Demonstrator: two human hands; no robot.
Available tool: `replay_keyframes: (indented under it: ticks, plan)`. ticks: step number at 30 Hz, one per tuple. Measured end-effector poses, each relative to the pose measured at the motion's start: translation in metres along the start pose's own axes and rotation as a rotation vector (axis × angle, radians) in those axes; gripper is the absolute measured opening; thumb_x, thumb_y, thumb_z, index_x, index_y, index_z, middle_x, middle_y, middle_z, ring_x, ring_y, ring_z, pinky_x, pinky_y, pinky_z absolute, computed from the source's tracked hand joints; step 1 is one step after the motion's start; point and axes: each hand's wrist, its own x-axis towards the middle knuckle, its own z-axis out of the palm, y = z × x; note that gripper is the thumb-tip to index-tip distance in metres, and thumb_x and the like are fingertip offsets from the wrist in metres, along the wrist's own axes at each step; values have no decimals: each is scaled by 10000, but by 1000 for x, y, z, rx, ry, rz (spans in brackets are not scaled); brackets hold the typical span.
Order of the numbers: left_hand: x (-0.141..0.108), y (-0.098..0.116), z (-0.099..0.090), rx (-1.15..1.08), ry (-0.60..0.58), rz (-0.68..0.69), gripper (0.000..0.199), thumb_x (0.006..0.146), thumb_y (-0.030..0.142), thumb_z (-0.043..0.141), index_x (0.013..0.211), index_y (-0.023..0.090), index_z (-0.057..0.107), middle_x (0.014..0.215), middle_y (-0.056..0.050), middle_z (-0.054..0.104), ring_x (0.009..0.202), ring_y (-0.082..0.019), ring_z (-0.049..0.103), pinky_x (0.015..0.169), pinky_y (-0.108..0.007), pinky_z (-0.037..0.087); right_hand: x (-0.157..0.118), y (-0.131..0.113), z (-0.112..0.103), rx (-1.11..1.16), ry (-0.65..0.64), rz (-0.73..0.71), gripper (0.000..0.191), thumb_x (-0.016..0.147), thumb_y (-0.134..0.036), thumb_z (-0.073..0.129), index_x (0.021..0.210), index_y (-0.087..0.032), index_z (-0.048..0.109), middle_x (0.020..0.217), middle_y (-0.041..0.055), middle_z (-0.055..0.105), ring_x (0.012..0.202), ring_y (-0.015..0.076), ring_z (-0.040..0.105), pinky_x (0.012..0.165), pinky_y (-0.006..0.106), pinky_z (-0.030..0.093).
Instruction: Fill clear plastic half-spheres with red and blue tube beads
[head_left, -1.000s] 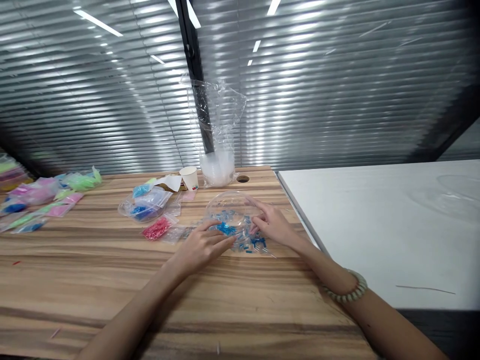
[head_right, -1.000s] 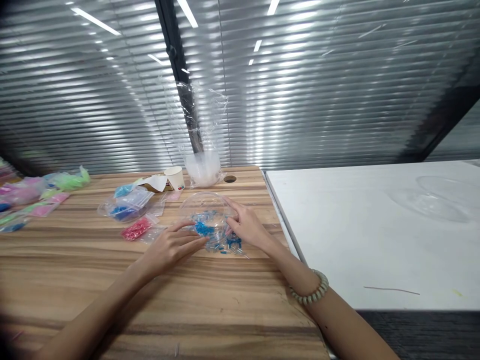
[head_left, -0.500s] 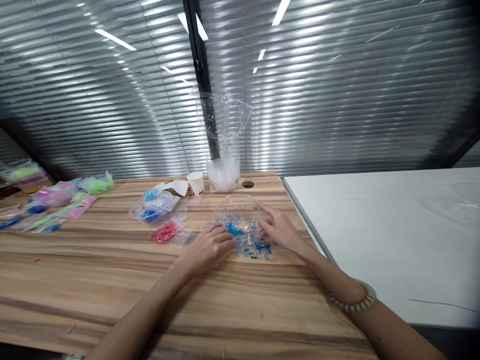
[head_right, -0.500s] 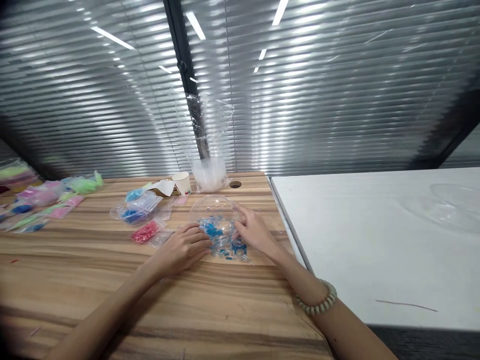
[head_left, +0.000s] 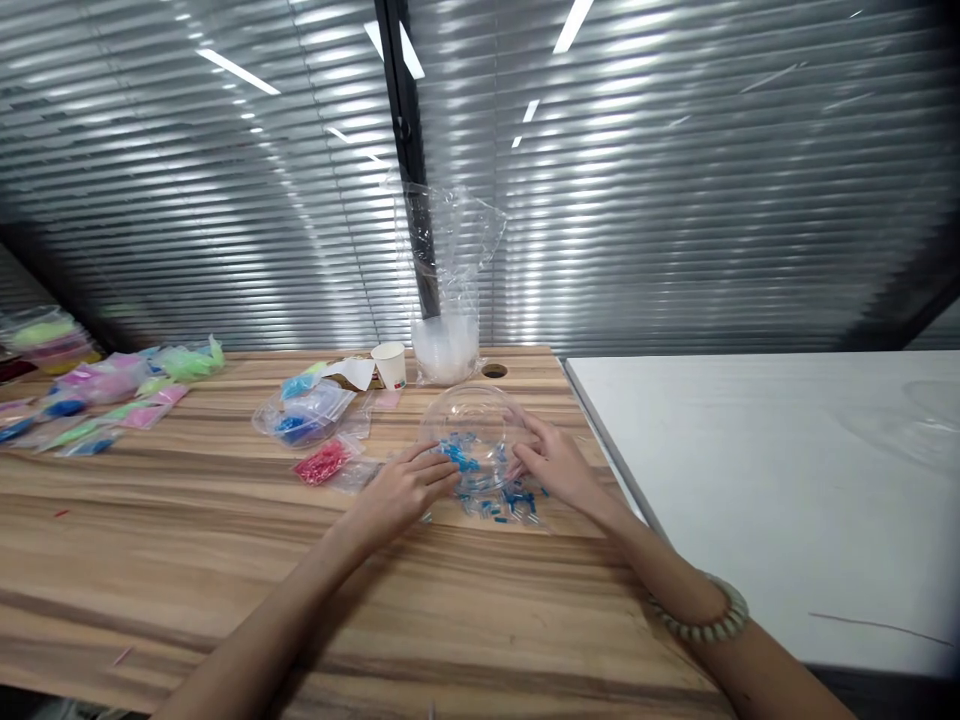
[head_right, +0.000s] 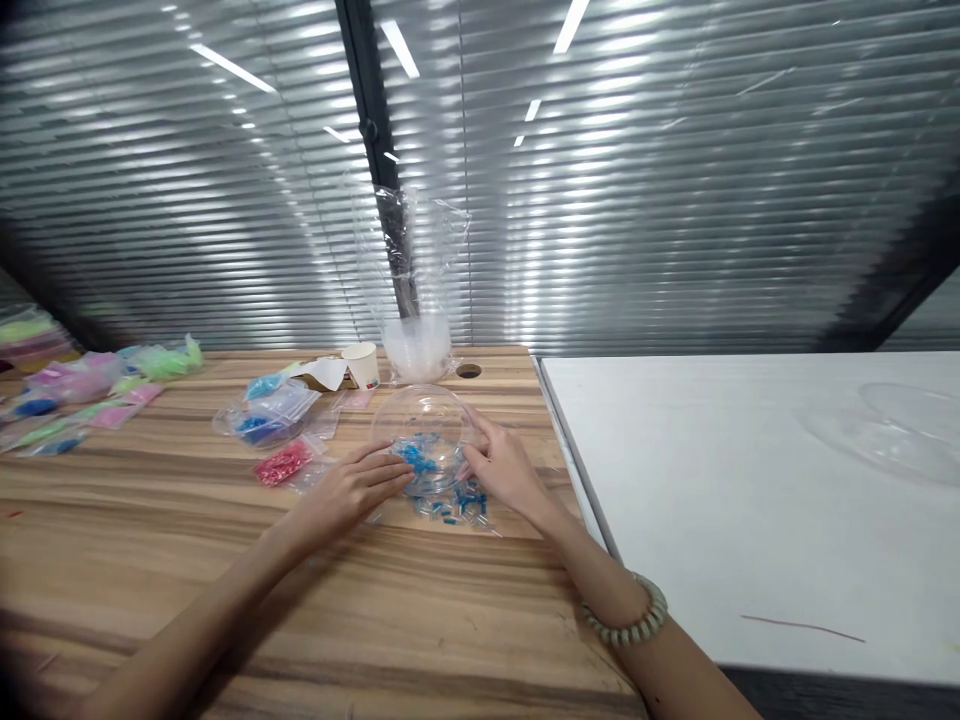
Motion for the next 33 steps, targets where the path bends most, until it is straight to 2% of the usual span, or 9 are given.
replay_keyframes:
  ticks: [2,4,9,12,17,27,33]
  plan:
    - [-1,-1,0,-3,-24,8,280,947,175,374,1131,160,585,1101,-52,680,1054,-161,584,1022,-385,368,0,-1,0,-4,2,-9,652,754,-110,429,1397,-204,384,1325,77,535,563,112,674,545,248,566]
    - [-1,-2,-1,5,-32,19,302,954,171,345,1136,155,586,1107,-55,678,1044,-162,590,1010,-377,374,0,-1,-1,-19,-3,-17,635,758,-105,424,1386,-198,404,1305,74,554,562,111,673,545,241,562]
    - [2,0,-7,15,-11,7,298,960,193,334,1045,138,614,1022,-60,700,950,-163,620,919,-345,418,2,-1,0,-42,-18,17,549,754,-92,449,1294,-161,523,982,62,723,571,151,683,535,237,550]
    - [3,2,-8,-1,-11,-17,296,960,184,330,1017,142,618,995,-64,704,912,-160,628,876,-338,423,4,3,2,-13,-17,13,550,754,-94,457,1299,-151,515,928,62,733,574,164,687,535,249,552]
    - [3,6,-3,-45,-11,-35,286,945,145,350,1006,149,630,975,-62,710,907,-155,629,903,-345,399,5,5,2,-6,-30,18,554,750,-89,429,1297,-134,513,744,24,736,568,172,682,560,264,556]
    - [2,7,-8,-82,45,-68,282,952,144,342,992,158,620,964,-41,708,903,-142,628,880,-326,396,4,5,-3,18,-38,16,526,740,-122,475,1262,-106,536,823,49,738,584,173,688,541,254,552]
    - [5,9,-11,-92,75,-66,299,971,216,324,971,165,619,908,-31,722,846,-142,640,813,-320,413,-2,-1,-3,42,-28,-19,635,728,-137,450,1362,-143,433,1068,65,696,584,157,684,557,278,569]
